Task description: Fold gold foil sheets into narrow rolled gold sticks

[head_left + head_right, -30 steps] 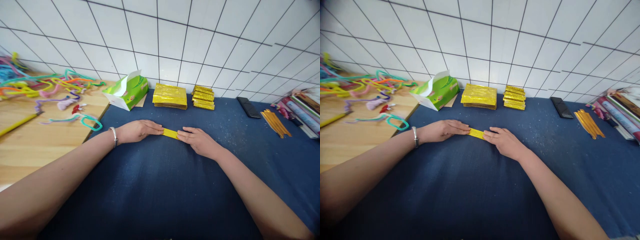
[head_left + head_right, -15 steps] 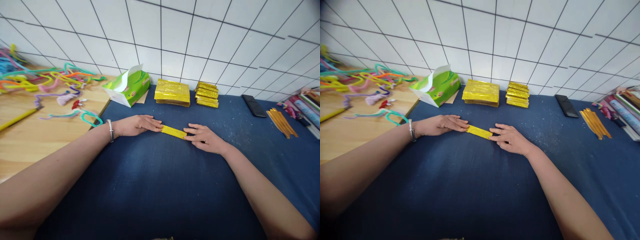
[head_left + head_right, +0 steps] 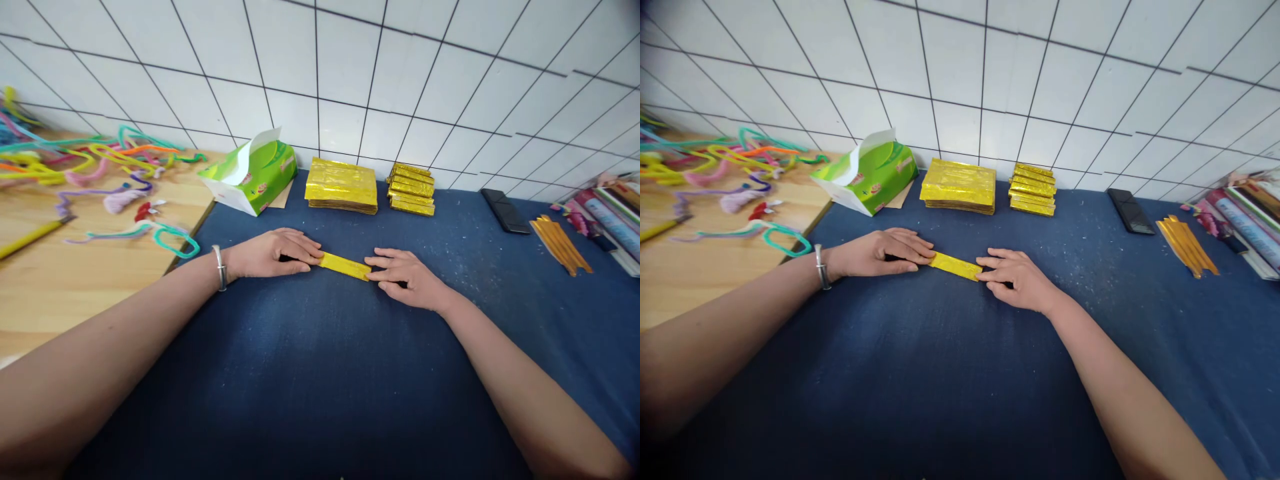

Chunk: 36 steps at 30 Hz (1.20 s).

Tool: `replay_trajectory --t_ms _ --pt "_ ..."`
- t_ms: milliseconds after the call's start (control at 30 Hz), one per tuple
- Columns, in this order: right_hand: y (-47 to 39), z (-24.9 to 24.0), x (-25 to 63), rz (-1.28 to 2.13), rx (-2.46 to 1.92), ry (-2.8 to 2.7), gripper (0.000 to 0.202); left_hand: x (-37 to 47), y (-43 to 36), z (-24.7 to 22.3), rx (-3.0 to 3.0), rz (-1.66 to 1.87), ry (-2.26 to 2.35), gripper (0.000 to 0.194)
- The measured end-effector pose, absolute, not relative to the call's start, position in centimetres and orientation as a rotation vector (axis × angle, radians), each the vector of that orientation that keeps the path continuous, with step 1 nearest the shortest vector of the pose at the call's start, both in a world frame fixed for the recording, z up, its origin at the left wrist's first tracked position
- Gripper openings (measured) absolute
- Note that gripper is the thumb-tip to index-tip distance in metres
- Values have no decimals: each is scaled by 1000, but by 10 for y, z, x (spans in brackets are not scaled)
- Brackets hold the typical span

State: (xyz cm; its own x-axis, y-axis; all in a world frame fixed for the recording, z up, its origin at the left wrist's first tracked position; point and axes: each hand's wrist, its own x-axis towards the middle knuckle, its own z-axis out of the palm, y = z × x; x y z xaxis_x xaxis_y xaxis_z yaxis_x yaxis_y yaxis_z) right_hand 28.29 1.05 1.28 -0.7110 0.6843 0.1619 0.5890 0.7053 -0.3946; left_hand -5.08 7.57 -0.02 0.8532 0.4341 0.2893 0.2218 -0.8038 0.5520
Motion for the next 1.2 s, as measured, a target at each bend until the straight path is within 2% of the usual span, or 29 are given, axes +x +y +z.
replay_trajectory --t_ms 200,467,733,1200 --pt "11 7 274 462 -1054 -2481 20 -33 71 -3 2445 677 653 17" --pt "4 4 247 342 -1216 -2304 10 -24 68 -2 2551 612 773 14" --pt "1 -2 257 236 -1210 -2421 22 -24 66 -4 2571 677 705 20" --pt "6 3 269 273 -1206 -2512 26 -38 71 -5 2591 624 592 29"
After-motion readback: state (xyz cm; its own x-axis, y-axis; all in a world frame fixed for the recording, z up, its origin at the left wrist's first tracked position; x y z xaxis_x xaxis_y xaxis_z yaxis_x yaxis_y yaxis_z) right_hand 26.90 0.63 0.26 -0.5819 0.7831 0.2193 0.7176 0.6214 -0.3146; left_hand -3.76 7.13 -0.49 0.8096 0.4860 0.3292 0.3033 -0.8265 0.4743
